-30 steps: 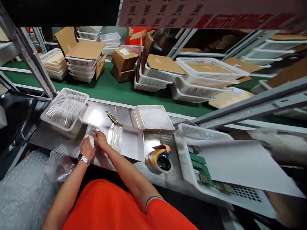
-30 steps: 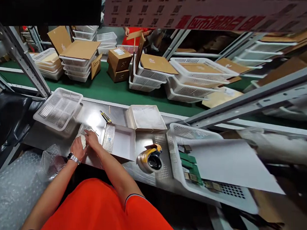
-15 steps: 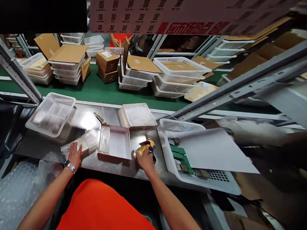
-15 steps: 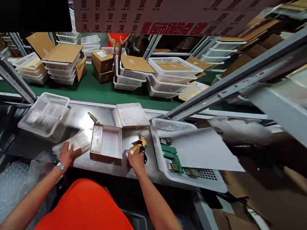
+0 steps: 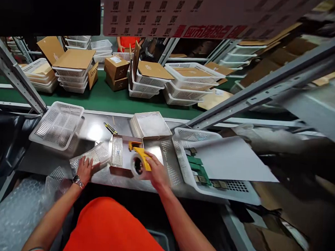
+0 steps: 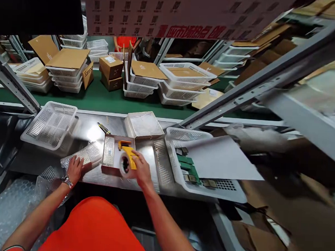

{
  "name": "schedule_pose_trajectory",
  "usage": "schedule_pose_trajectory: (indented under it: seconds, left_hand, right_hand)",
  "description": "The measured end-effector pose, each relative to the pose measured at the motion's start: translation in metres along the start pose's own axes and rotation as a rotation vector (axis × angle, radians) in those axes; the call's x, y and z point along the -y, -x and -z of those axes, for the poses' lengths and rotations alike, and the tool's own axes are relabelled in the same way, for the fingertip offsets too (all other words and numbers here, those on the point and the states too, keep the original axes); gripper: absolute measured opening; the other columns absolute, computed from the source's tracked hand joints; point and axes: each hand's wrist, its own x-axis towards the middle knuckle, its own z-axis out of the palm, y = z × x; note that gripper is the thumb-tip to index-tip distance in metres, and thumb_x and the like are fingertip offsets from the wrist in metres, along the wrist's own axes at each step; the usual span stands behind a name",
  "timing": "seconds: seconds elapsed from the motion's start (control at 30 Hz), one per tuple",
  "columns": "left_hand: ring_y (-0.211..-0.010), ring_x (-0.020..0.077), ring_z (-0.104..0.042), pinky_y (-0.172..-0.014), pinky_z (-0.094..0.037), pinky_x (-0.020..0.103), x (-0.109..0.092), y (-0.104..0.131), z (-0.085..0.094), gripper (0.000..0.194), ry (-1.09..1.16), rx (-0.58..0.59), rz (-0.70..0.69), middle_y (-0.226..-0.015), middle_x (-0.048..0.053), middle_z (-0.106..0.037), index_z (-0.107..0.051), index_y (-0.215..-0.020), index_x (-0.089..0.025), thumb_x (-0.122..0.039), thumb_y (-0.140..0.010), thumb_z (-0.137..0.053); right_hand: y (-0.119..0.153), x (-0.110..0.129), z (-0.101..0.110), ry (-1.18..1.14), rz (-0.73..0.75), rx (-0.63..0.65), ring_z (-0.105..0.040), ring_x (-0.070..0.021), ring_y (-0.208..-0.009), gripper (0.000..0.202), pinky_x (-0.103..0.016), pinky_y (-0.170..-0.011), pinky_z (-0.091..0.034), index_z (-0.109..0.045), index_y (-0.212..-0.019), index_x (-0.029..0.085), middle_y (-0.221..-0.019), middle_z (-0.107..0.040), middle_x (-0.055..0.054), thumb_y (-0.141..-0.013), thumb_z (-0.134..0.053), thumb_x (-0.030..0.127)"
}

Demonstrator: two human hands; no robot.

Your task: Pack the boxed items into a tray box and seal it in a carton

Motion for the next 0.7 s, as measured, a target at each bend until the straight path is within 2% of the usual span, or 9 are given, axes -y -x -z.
schedule_pose_trajectory:
  seconds: [0.1, 0.2, 0.27, 0.3, 0.33, 0.4, 0.47, 0.6, 0.7]
  left_hand:
    - [-0.152, 0.0426, -0.073, -0.133, -0.060, 0.070, 0.005, -0.001, -0.002, 0.021, 0.059, -0.015, -0.050, -0.143, 0.016, -0.086, -0.083, -0.120, -0.024, -0.014, -0.103, -0.074]
    - [-0.153, 0.0434, -0.074, -0.136, -0.059, 0.071, 0.011, -0.003, 0.001, 0.015, 0.115, -0.002, -0.089, -0.138, 0.019, -0.086, -0.081, -0.108, -0.022, -0.011, -0.101, -0.075]
    - [-0.153, 0.0440, -0.073, -0.138, -0.057, 0.071, 0.014, -0.005, 0.003, 0.019, 0.130, 0.021, -0.092, -0.136, 0.021, -0.086, -0.081, -0.108, -0.021, -0.007, -0.099, -0.072]
    - [-0.153, 0.0442, -0.073, -0.138, -0.056, 0.072, 0.015, -0.006, 0.004, 0.021, 0.134, 0.037, -0.096, -0.136, 0.021, -0.085, -0.080, -0.109, -0.021, -0.006, -0.098, -0.071]
    - [-0.152, 0.0441, -0.073, -0.138, -0.055, 0.072, 0.016, -0.008, 0.005, 0.023, 0.138, 0.054, -0.105, -0.136, 0.021, -0.085, -0.080, -0.110, -0.021, -0.006, -0.098, -0.070]
    - [-0.151, 0.0436, -0.074, -0.138, -0.055, 0.072, 0.018, -0.010, 0.005, 0.023, 0.147, 0.083, -0.126, -0.137, 0.021, -0.085, -0.080, -0.111, -0.021, -0.006, -0.097, -0.069]
    - [-0.148, 0.0434, -0.075, -0.137, -0.056, 0.071, 0.018, -0.012, 0.005, 0.021, 0.158, 0.099, -0.138, -0.139, 0.023, -0.085, -0.081, -0.112, -0.020, -0.008, -0.098, -0.070]
    - [-0.144, 0.0436, -0.077, -0.130, -0.061, 0.068, 0.018, -0.015, 0.004, 0.012, 0.169, 0.091, -0.154, -0.143, 0.024, -0.085, -0.082, -0.110, -0.019, -0.015, -0.103, -0.073]
    - [-0.138, 0.0421, -0.079, -0.124, -0.064, 0.064, 0.017, -0.020, 0.007, 0.009, 0.168, 0.106, -0.175, -0.139, 0.024, -0.085, -0.082, -0.109, -0.019, -0.020, -0.107, -0.073]
  right_hand:
    - [0.010, 0.050, -0.107, -0.004, -0.025, 0.351, -0.083, -0.0336, -0.099, 0.062, -0.041, -0.079, -0.071, -0.078, -0.158, 0.022, -0.119, -0.089, -0.015, -0.108, -0.059, 0.054]
    - [0.000, 0.088, -0.205, 0.217, 0.147, 0.492, -0.082, -0.0325, -0.120, 0.048, -0.043, -0.105, -0.069, -0.084, -0.150, 0.024, -0.128, -0.089, -0.011, -0.111, -0.060, 0.037]
    - [-0.008, 0.098, -0.240, 0.296, 0.191, 0.527, -0.080, -0.0321, -0.128, 0.041, -0.044, -0.116, -0.065, -0.088, -0.140, 0.023, -0.130, -0.090, -0.010, -0.109, -0.063, 0.028]
    - [-0.010, 0.097, -0.246, 0.322, 0.202, 0.547, -0.080, -0.0319, -0.129, 0.039, -0.045, -0.120, -0.063, -0.090, -0.136, 0.022, -0.132, -0.090, -0.010, -0.108, -0.062, 0.026]
    - [-0.010, 0.094, -0.245, 0.338, 0.211, 0.570, -0.080, -0.0316, -0.130, 0.038, -0.045, -0.123, -0.061, -0.090, -0.133, 0.021, -0.134, -0.090, -0.011, -0.108, -0.062, 0.024]
    - [0.000, 0.077, -0.226, 0.361, 0.218, 0.606, -0.081, -0.0312, -0.132, 0.039, -0.045, -0.125, -0.060, -0.090, -0.134, 0.020, -0.142, -0.089, -0.012, -0.110, -0.059, 0.024]
    - [0.022, 0.052, -0.192, 0.358, 0.176, 0.597, -0.081, -0.0318, -0.133, 0.040, -0.046, -0.124, -0.062, -0.090, -0.136, 0.022, -0.145, -0.088, -0.011, -0.111, -0.059, 0.028]
    - [0.077, 0.003, -0.127, 0.347, 0.011, 0.584, -0.085, -0.0336, -0.116, 0.040, -0.046, -0.109, -0.068, -0.092, -0.132, 0.022, -0.130, -0.091, -0.011, -0.106, -0.065, 0.035]
    - [0.092, -0.011, -0.120, 0.320, -0.125, 0.536, -0.085, -0.0323, -0.105, 0.038, -0.045, -0.101, -0.070, -0.092, -0.127, 0.022, -0.121, -0.091, -0.011, -0.102, -0.067, 0.036]
